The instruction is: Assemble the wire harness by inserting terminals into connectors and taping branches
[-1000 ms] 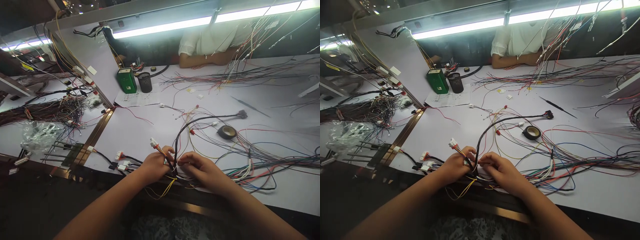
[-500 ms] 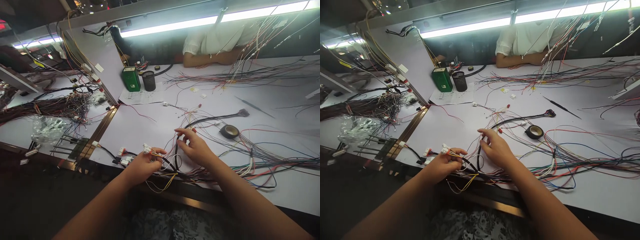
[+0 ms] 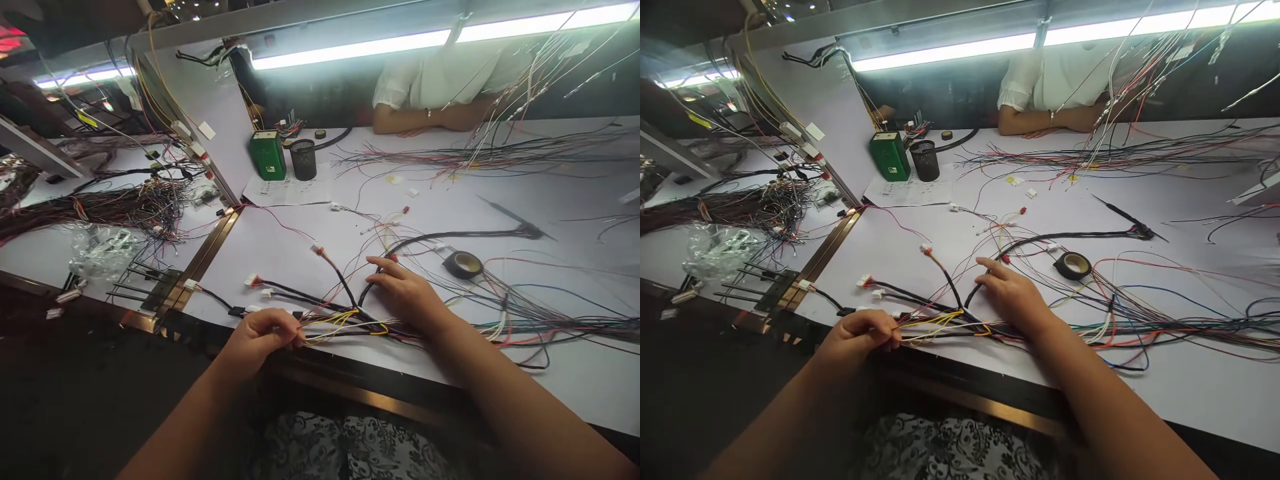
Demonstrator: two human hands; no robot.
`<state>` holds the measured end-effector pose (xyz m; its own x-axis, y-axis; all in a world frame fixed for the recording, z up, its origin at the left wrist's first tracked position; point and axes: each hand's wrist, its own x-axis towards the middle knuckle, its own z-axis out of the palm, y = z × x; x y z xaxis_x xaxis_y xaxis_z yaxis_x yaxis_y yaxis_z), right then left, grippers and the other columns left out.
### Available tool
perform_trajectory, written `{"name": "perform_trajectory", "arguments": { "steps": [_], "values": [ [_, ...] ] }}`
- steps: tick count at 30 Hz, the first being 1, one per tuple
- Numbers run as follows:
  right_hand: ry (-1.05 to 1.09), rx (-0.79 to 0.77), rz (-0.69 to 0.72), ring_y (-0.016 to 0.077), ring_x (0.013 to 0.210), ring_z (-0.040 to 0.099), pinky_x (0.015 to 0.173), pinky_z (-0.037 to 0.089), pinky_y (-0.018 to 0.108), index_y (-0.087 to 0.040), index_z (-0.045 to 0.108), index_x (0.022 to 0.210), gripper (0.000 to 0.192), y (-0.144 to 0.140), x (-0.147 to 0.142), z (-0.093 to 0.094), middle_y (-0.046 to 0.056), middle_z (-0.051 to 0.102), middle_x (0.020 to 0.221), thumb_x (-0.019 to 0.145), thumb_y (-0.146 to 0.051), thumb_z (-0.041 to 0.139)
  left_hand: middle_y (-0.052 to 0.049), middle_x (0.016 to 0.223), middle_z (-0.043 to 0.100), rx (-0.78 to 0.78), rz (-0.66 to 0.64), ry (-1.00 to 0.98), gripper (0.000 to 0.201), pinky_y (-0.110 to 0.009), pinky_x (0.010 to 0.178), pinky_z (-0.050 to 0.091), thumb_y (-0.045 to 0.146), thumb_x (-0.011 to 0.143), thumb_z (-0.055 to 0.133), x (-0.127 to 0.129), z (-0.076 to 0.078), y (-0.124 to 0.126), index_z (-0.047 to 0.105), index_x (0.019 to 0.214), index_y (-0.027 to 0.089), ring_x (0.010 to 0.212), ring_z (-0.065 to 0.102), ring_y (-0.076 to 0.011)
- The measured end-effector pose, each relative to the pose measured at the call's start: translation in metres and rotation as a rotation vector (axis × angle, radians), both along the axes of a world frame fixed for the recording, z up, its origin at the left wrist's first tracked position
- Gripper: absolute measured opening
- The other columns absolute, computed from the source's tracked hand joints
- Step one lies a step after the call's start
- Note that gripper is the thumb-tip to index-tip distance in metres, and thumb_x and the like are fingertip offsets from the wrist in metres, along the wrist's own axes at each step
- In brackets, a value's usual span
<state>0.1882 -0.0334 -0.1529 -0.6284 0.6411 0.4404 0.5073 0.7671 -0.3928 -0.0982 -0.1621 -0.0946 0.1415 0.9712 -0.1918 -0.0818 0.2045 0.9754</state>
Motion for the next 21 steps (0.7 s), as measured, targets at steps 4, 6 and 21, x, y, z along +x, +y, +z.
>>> {"name": "perform_trajectory", "arguments": {
  "steps": [4, 6, 21],
  "values": [
    [-0.098, 0.002, -0.100, 0.0221, 0.096, 0.064, 0.076, 0.054, 0.037, -0.023, 0.071, 0.092, 0.023, 0.008, 0.001, 0.000, 0.010, 0.057, 0.128, 0.082, -0.012, 0.054, 0.000, 0.075, 0.063, 0.145, 0.058, -0.161, 0.004, -0.024, 0.055, 0.041, 0.021, 0.084, 0.060, 0.008, -0.012, -0.012, 0.062, 0.080, 0.022, 0.059, 0.052, -0.0100],
    [-0.108, 0.001, -0.119, 0.0236, 0.100, 0.062, 0.080, 0.053, 0.040, -0.023, 0.071, 0.091, 0.024, 0.005, -0.007, 0.015, 0.010, 0.058, 0.126, 0.081, -0.011, 0.054, 0.001, 0.078, 0.061, 0.124, 0.110, -0.068, 0.003, -0.022, 0.053, 0.039, 0.021, 0.086, 0.059, 0.017, -0.007, -0.008, 0.060, 0.087, 0.023, 0.058, 0.049, -0.0085],
    [0.434, -0.649, 0.080, 0.0138, 0.078, 0.062, 0.071, 0.050, 0.027, -0.024, 0.067, 0.089, 0.011, -0.048, -0.085, 0.067, 0.001, 0.068, 0.084, 0.087, -0.029, 0.058, -0.003, 0.105, 0.060, 0.060, 0.309, -0.229, 0.017, -0.026, 0.077, 0.048, 0.020, 0.082, 0.062, 0.030, 0.017, 0.014, 0.062, 0.099, 0.021, 0.077, 0.059, -0.0107]
  ]
}}
